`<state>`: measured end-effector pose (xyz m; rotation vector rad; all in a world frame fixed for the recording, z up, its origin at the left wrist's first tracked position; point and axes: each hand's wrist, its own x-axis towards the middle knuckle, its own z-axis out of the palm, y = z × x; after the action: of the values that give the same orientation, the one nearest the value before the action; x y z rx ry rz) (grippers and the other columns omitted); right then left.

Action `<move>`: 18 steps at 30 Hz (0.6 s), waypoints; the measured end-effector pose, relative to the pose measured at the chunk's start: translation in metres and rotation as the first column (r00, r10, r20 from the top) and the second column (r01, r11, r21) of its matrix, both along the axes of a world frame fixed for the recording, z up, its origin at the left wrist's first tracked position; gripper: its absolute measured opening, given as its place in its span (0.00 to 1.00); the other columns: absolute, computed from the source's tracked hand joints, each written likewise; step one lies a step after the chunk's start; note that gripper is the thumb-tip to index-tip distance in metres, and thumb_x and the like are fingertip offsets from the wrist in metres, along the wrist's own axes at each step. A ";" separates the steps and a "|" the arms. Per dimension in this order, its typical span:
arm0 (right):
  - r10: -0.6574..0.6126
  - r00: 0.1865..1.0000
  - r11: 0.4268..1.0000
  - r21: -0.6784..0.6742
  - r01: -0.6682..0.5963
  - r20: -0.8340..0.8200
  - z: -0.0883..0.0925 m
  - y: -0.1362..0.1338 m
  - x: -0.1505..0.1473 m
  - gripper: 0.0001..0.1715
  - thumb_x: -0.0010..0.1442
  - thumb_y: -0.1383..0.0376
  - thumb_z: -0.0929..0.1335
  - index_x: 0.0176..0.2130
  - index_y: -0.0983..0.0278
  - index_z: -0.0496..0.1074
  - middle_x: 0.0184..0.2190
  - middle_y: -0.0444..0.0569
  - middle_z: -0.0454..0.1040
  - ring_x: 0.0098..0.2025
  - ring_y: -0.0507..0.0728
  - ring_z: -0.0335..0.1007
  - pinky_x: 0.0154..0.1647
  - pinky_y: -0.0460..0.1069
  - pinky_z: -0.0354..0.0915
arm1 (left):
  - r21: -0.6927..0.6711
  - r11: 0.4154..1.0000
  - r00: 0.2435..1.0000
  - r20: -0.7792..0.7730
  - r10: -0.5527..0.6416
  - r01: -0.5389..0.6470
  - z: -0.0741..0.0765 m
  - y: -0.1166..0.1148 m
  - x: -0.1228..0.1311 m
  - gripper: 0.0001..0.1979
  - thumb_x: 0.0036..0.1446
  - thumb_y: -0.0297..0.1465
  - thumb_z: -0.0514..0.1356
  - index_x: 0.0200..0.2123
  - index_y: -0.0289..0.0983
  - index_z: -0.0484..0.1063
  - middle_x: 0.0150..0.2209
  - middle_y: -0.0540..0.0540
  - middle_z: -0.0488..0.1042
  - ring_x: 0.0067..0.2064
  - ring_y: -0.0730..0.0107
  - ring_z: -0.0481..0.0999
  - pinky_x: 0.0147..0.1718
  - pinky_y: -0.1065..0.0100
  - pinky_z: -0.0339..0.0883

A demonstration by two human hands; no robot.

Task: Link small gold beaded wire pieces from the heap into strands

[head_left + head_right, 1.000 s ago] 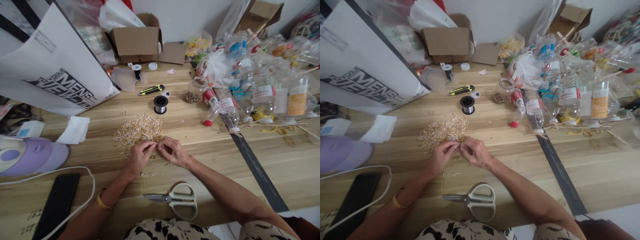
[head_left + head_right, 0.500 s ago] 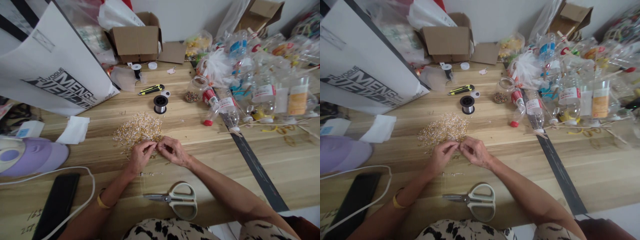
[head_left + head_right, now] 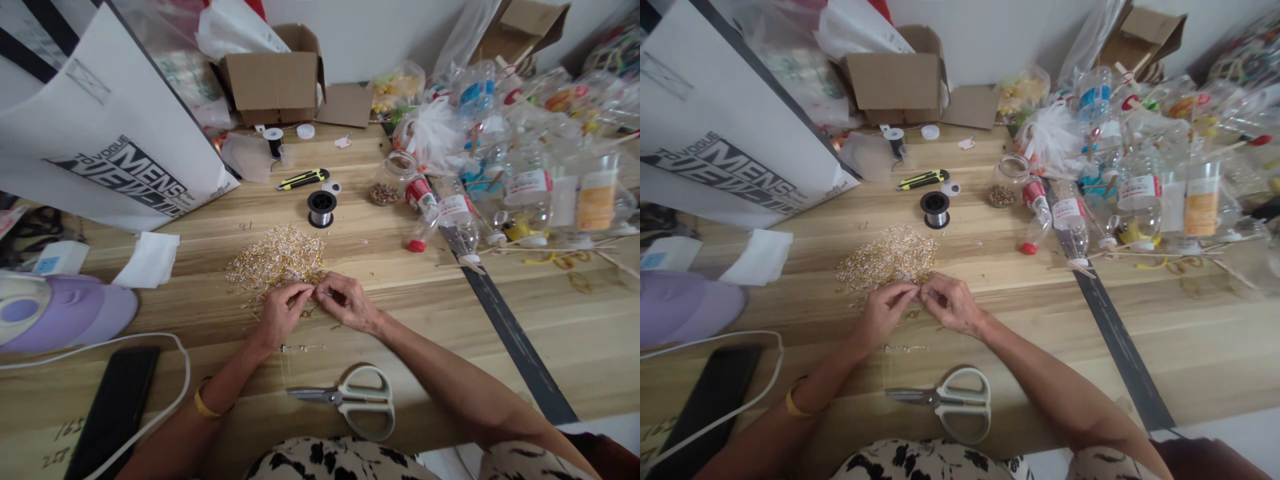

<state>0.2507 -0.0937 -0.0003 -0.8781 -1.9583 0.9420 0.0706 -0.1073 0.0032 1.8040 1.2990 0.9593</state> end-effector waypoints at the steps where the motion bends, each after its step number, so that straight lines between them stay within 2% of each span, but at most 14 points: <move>1: 0.000 1.000 1.000 -0.001 0.000 0.001 0.000 0.000 0.000 0.05 0.60 0.70 0.64 0.32 0.66 0.68 0.26 0.45 0.65 0.26 0.50 0.59 0.26 0.45 0.57 | -0.006 1.000 1.000 0.001 0.000 0.000 0.000 0.000 0.000 0.08 0.58 0.29 0.57 0.34 0.35 0.76 0.34 0.44 0.80 0.35 0.67 0.78 0.37 0.68 0.70; 18: 0.007 1.000 1.000 0.010 -0.007 0.011 -0.001 0.001 0.000 0.05 0.60 0.69 0.64 0.31 0.65 0.68 0.26 0.45 0.66 0.26 0.50 0.60 0.27 0.45 0.58 | 0.022 1.000 1.000 0.006 -0.007 0.006 -0.001 0.001 0.000 0.07 0.58 0.29 0.57 0.33 0.36 0.76 0.34 0.44 0.80 0.34 0.67 0.77 0.37 0.68 0.70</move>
<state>0.2509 -0.0932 -0.0014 -0.8732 -1.9751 0.9317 0.0704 -0.1067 0.0023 1.8196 1.2828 0.9782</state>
